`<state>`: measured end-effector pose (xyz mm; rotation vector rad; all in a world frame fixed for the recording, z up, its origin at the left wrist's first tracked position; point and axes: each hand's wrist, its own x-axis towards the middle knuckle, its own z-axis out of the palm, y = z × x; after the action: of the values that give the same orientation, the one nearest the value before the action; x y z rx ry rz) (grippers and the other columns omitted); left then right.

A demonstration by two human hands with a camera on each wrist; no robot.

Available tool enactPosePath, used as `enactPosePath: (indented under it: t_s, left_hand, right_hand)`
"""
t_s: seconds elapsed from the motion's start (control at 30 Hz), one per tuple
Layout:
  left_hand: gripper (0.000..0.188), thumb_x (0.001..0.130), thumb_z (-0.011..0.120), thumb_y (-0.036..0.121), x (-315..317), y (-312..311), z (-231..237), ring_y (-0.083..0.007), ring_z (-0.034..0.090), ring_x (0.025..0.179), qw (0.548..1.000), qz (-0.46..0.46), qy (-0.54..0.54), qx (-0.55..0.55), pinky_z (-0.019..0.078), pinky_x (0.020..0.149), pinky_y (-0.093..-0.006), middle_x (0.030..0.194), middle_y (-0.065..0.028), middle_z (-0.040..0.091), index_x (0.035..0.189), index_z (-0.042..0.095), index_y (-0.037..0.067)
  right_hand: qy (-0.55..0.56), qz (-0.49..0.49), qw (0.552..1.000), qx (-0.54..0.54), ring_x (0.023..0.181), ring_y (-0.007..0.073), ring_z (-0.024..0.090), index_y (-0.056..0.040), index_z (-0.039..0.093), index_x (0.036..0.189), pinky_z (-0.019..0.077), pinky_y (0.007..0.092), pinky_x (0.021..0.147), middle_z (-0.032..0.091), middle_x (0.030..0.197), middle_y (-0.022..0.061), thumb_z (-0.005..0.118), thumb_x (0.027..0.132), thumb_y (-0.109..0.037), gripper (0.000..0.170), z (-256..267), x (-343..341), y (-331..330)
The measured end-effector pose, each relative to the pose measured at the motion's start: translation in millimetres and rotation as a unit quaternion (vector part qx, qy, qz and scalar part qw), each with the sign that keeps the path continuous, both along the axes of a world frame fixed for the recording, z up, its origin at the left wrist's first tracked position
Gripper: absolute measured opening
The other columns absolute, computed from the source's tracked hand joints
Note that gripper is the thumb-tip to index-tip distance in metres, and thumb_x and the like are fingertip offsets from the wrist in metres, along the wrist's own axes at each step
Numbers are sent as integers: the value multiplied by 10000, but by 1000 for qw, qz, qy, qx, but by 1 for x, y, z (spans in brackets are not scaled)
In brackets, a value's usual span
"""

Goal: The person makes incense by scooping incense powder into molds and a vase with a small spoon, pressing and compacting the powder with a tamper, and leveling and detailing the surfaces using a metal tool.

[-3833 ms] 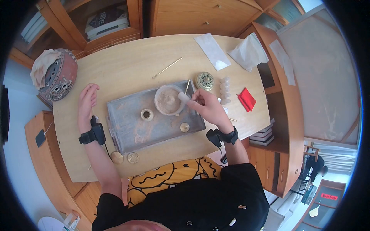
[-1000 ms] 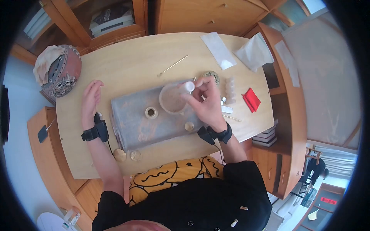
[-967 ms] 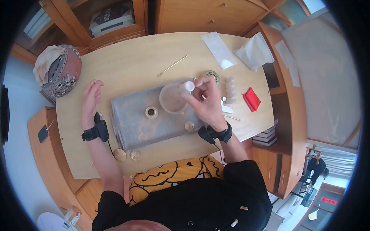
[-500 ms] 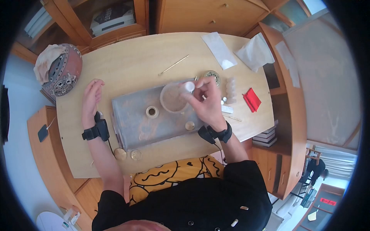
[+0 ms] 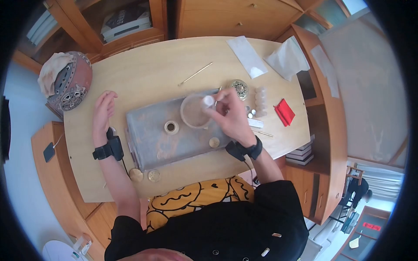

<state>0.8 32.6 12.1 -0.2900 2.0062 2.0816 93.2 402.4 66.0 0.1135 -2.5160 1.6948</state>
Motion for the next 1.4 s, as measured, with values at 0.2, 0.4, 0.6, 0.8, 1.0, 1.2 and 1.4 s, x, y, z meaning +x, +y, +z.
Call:
enactPosePath:
  t_s: [0.2, 0.4, 0.6, 0.8, 1.0, 1.2, 1.4]
  left_hand:
    - [173, 971, 571, 246, 2, 0, 0, 17, 232, 503, 1000, 1, -3, -2, 159, 453, -195, 613, 125, 293, 906, 601, 89]
    - [168, 971, 571, 243, 5, -1, 1, 16, 236, 505, 1000, 1, -9, -3, 164, 454, -194, 616, 122, 296, 905, 604, 91]
    - [173, 973, 572, 248, 0, 0, 1, 19, 242, 509, 1000, 13, 3, 1, 163, 455, -193, 621, 123, 299, 904, 606, 92]
    - [165, 979, 565, 235, -2, 1, 4, 18, 240, 503, 1000, 7, 6, -5, 158, 447, -190, 627, 118, 305, 910, 601, 90]
    - [162, 981, 563, 229, -2, 2, 5, 17, 237, 504, 1000, -4, 9, -5, 155, 446, -191, 627, 118, 301, 913, 600, 87]
    - [161, 981, 562, 226, -1, 1, 2, 17, 240, 505, 1000, 2, 6, 4, 158, 445, -190, 628, 116, 303, 911, 599, 86]
    - [168, 972, 577, 236, 0, 1, 3, 23, 241, 502, 1000, 0, 12, 4, 157, 445, -187, 620, 122, 309, 903, 604, 85]
  right_hand:
    - [96, -29, 986, -132, 547, 17, 394, -76, 424, 982, 332, 187, 502, 603, 750, -7, 745, 840, -35, 353, 0, -5, -4]
    - [86, -18, 991, -102, 538, 18, 407, -75, 417, 955, 336, 189, 488, 625, 778, 9, 753, 827, -38, 361, 8, -3, -10]
    - [55, -3, 998, -12, 539, 17, 400, -85, 412, 943, 332, 196, 485, 621, 776, 0, 748, 817, -16, 366, 1, -1, -10]
    - [88, -21, 995, -42, 537, 20, 401, -78, 426, 956, 332, 195, 482, 622, 766, -2, 749, 814, -10, 360, 0, -1, -11]
    - [1, -8, 996, 85, 540, 21, 412, -77, 417, 925, 350, 198, 490, 652, 718, 0, 751, 826, -37, 350, 0, -8, -5]
    - [-79, 10, 980, -183, 624, 21, 501, -82, 416, 987, 399, 184, 562, 698, 1019, 84, 704, 850, 26, 336, -6, -4, 2]
    - [-135, -16, 950, -282, 610, 4, 448, -82, 462, 1025, 363, 177, 552, 692, 1095, 104, 676, 892, -15, 260, 6, -4, -1]
